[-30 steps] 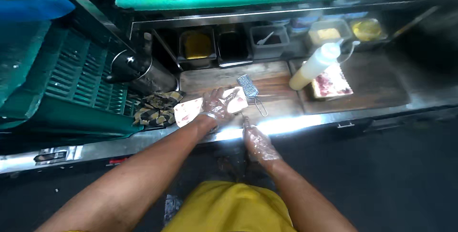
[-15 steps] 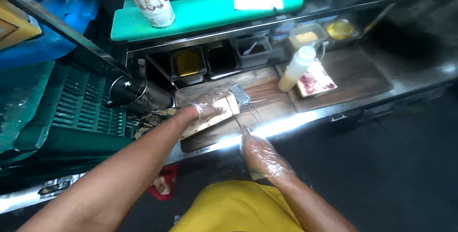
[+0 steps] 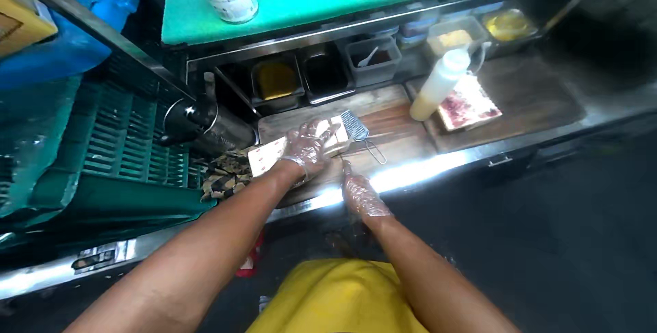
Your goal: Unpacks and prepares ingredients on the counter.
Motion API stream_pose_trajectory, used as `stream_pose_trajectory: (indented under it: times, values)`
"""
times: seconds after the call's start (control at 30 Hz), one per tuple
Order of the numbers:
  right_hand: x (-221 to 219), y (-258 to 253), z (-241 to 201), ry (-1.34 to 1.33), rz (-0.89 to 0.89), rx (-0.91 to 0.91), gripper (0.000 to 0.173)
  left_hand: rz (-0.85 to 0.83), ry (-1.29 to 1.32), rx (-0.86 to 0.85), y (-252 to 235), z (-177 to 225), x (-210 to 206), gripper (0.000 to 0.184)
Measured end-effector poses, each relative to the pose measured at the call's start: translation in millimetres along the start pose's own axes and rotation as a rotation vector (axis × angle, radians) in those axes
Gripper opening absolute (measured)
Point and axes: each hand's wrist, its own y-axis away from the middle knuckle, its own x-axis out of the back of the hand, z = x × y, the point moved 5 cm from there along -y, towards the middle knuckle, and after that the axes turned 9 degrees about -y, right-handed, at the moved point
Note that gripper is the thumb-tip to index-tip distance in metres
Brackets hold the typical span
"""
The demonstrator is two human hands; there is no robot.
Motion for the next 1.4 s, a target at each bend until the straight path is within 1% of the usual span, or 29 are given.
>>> stream_pose_trajectory:
  times: [0.1,0.17,0.23,0.3,0.37,0.4,0.47,0.5,0.53,0.6,0.67,0.73,0.8,0.87,0.9,1.0,1.03,1.07,1.13,1.17,1.2,1.23,1.3,1.37,1.4]
  values:
    - [-10.3,-24.7,3.2,-0.004,-0.008,-0.017,0.077,0.010,-0.016,0.014,-1.9,-0.2,0.5,0.087]
    - [-10.2,-21.4,4.8,0.011,-0.021,-0.033,0.076,0.012,-0.023,0.027,-3.7,-0.9,-0.9,0.084]
    - [-12.1,0.1,15.3,0.051,-0.024,-0.041,0.069,0.014,-0.024,0.032,-4.6,-2.6,-1.4,0.082]
    - [-22.7,30.7,44.5,0.045,0.004,-0.058,0.064,0.020,-0.015,0.034,-6.1,-3.8,1.2,0.082]
    - [-34.4,68.7,77.1,0.032,0.020,-0.077,0.060,0.032,-0.007,0.049,-6.5,-4.1,1.1,0.085]
    - [-35.5,86.9,89.9,0.009,0.021,-0.074,0.059,0.034,-0.005,0.060,-6.1,-4.3,1.2,0.091]
    - [-22.8,115.7,105.4,-0.061,0.026,-0.053,0.057,0.029,-0.005,0.085,-8.4,-5.7,3.0,0.103]
    - [-11.7,124.3,110.4,-0.104,0.066,-0.022,0.056,0.015,0.009,0.093,-9.6,-6.8,4.2,0.107]
    - [2.7,126.6,113.5,-0.136,0.154,0.027,0.055,0.011,0.029,0.089,-9.9,-8.0,5.0,0.109]
    - [42.9,108.4,112.0,-0.135,0.308,0.051,0.053,0.033,0.078,0.061,-1.8,-7.7,7.0,0.106]
    - [87.2,67.3,105.1,-0.085,0.314,-0.020,0.052,0.077,0.082,-0.008,13.5,-1.5,4.1,0.098]
    - [118.8,18.4,105.6,-0.007,0.277,-0.077,0.053,0.119,0.025,-0.071,23.3,6.7,-1.9,0.098]
    - [133.1,-18.7,113.0,0.065,0.247,-0.065,0.055,0.077,0.017,-0.055,26.8,13.5,0.4,0.099]
    - [140.0,-36.8,115.6,0.165,0.292,0.007,0.057,0.017,0.006,0.014,21.3,14.9,6.9,0.101]
    - [142.5,-39.4,112.5,0.194,0.317,0.044,0.054,-0.009,0.007,0.049,17.8,14.5,8.9,0.099]
    - [144.7,-48.3,85.4,0.130,0.386,0.258,0.056,-0.065,0.007,0.129,12.6,16.3,10.1,0.094]
    - [146.2,-57.3,71.7,0.092,0.382,0.301,0.060,-0.075,0.004,0.149,11.7,17.1,9.7,0.094]
    - [149.2,-68.6,56.5,0.066,0.346,0.296,0.070,-0.069,0.023,0.171,13.0,17.7,9.5,0.094]
    - [147.9,-95.0,33.3,0.028,0.232,0.243,0.107,0.044,0.128,0.218,23.9,18.3,7.5,0.087]
    - [142.8,-109.3,24.6,0.047,0.187,0.250,0.120,0.118,0.199,0.258,31.3,19.7,9.1,0.079]
    - [136.9,-122.1,18.2,0.083,0.138,0.259,0.127,0.200,0.287,0.323,41.0,22.7,11.8,0.071]
    - [132.1,-131.8,14.8,0.103,0.097,0.273,0.126,0.304,0.381,0.405,52.5,28.3,14.3,0.061]
    - [128.8,-141.9,16.5,0.100,0.109,0.333,0.117,0.529,0.613,0.553,75.8,45.5,17.4,0.044]
    - [131.4,-140.2,25.3,0.039,0.135,0.395,0.119,0.679,0.953,0.632,90.1,62.6,19.3,0.033]
    - [137.6,-128.4,28.0,-0.017,0.105,0.409,0.123,0.713,1.117,0.651,93.0,70.6,20.2,0.029]
